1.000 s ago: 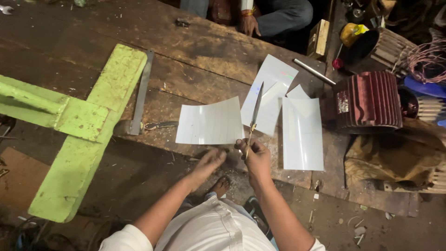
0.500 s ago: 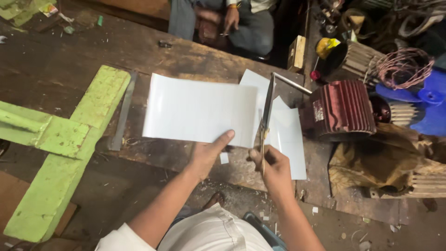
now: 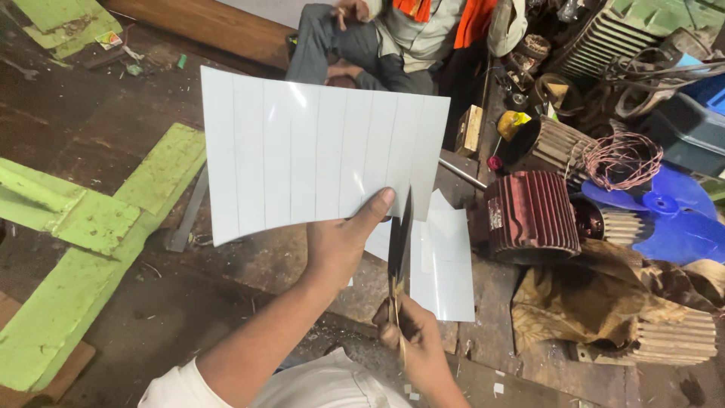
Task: The person marks a white sheet with a ruler and pencil, then uses scissors to cut the sheet into multiple strips. The person holds the sheet and cuts along the marked lines, separating the material into smaller pieces.
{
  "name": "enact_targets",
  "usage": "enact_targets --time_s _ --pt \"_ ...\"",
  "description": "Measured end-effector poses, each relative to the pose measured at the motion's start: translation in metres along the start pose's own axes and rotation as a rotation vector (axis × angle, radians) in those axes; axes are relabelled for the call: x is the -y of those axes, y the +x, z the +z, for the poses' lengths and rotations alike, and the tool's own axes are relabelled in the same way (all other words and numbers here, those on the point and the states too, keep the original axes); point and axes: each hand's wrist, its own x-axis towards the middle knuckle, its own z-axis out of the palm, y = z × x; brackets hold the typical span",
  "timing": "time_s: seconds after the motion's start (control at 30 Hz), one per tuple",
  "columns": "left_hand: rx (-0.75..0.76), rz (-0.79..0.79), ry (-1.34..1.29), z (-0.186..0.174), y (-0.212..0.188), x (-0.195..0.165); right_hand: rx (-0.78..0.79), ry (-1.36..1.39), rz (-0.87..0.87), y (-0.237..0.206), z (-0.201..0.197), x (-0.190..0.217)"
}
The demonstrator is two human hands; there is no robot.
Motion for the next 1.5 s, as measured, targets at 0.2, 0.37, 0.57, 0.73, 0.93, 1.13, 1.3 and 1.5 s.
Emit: enact_targets --time_s 0.2,0.37,0.57,0.73,0.93,1.13,1.3,1.5 --pt "0.015 0.060 -0.038 0.003 -0.004 -0.003 -0.004 0.044 -0.023 -0.004 0.001 -0.001" --pt "-0.005 0.030 0.008 0.004 -0.008 -0.008 -0.012 0.050 -0.031 -0.006 0.001 0.000" --pt "-0.003 0.047 -0.035 0.007 -0.012 -0.011 -0.023 0.065 -0.054 -0.010 0.002 -0.004" --pt "0.025 0.064 -0.038 0.007 -0.015 -0.010 -0.047 0.082 -0.047 -0.013 0.004 -0.012" --pt "0.054 0.023 -0.052 0.004 -0.013 -0.009 -0.093 0.102 0.021 -0.014 0.013 -0.014" --pt "0.111 0.015 0.067 0.002 -0.023 -0.008 -0.119 0.190 0.000 -0.009 0.009 0.003" --pt "0.113 -0.014 -0.017 0.003 -0.027 -0.008 -0.130 0.174 -0.030 -0.006 0.010 0.004" --pt "0.113 -0.044 0.013 0.002 -0.027 -0.003 -0.213 0.126 0.080 -0.005 0.014 -0.006"
